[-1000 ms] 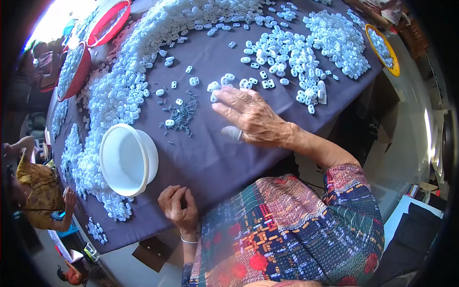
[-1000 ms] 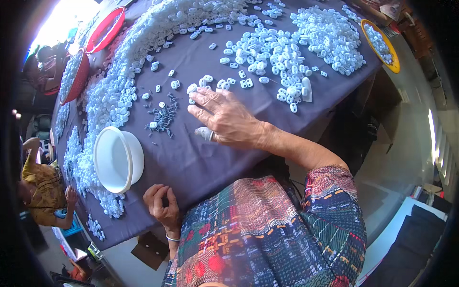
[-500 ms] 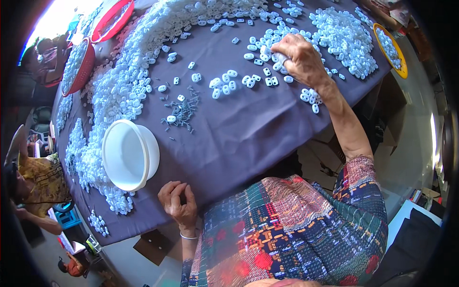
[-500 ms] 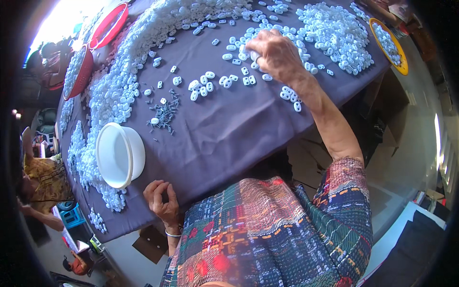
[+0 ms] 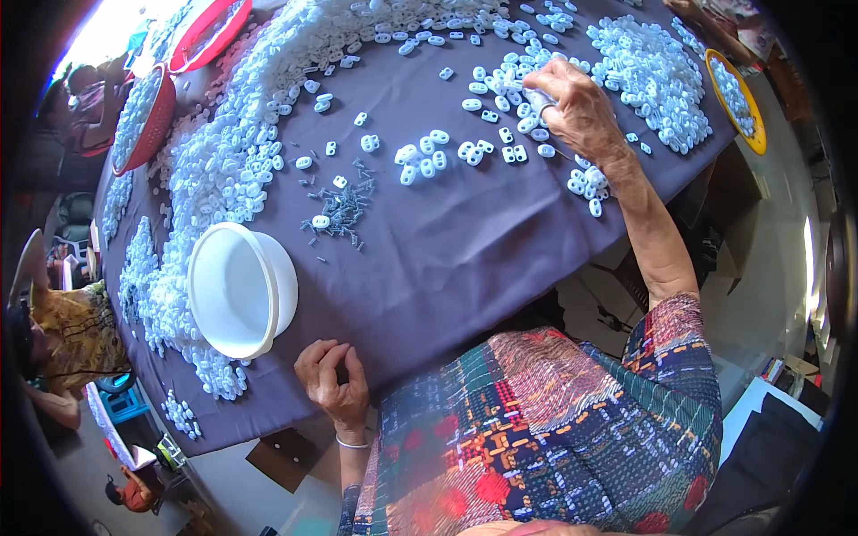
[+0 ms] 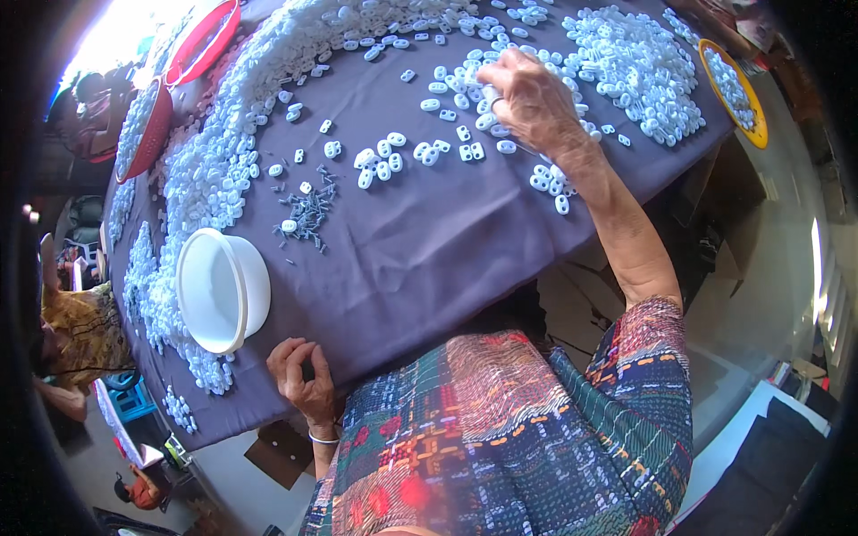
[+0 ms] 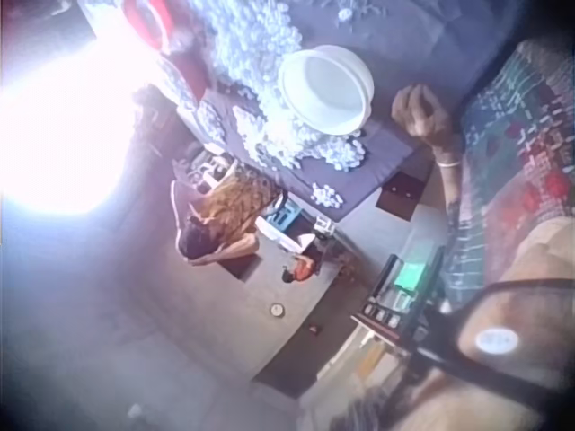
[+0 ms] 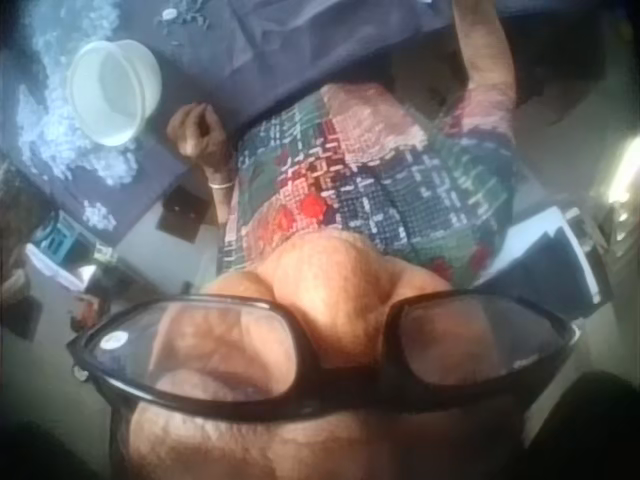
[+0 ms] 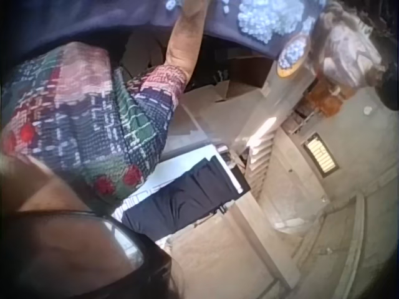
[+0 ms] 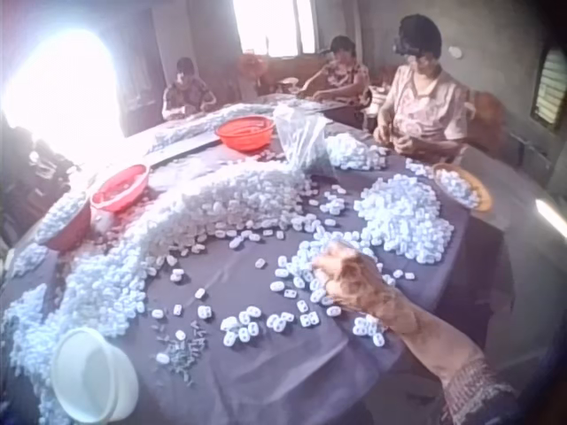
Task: The person empties a bowl of plastic parts into a cardboard box, puts protective finger covers onto their fingers, and assembles plastic cord locks with small springs by hand.
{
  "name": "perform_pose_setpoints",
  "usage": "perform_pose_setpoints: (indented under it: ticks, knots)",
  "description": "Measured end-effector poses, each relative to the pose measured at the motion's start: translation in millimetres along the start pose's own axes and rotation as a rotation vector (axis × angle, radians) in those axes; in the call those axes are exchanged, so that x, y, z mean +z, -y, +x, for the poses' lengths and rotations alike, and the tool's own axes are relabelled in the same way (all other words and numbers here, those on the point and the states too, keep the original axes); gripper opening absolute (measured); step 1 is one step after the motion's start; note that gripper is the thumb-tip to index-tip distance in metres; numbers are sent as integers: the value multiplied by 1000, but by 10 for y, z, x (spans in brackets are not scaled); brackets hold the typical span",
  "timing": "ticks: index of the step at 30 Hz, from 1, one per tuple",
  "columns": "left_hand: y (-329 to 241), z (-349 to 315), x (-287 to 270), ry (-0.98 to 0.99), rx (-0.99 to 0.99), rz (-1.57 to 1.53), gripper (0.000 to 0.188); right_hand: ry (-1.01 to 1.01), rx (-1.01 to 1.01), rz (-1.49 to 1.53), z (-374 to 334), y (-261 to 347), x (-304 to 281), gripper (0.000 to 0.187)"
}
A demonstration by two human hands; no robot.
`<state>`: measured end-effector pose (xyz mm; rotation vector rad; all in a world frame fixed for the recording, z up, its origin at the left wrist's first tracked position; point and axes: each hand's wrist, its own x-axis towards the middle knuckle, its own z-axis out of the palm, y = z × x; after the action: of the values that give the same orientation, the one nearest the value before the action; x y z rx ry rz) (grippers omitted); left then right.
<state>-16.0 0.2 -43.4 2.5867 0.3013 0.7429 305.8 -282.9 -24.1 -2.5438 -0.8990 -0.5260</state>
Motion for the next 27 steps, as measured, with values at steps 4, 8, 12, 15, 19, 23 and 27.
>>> perform_pose_setpoints:
  ticks: [4,8,12,15,19,23,27]
  knots:
    - [-24,20,6,10,-4,2,12,37,-156,102,38,151,160,23]
    - [2,-9,-8,-1,-14,13,11,292,-82,96,76,443,189,17]
    - [6,-2,4,17,-16,8,11,31,-49,252,60,262,-92,22]
    - [-16,18,38,16,-2,-16,11,84,-31,127,-40,266,32,32]
    - [-3,-29,-19,18,-3,-3,11,231,20,-219,-12,783,349,15]
    - [26,-31,-2,15,19,5,10,73,-57,-48,-230,1018,313,16]
    - [28,-37,5,14,27,14,9,-40,-35,-36,-408,1033,184,18]
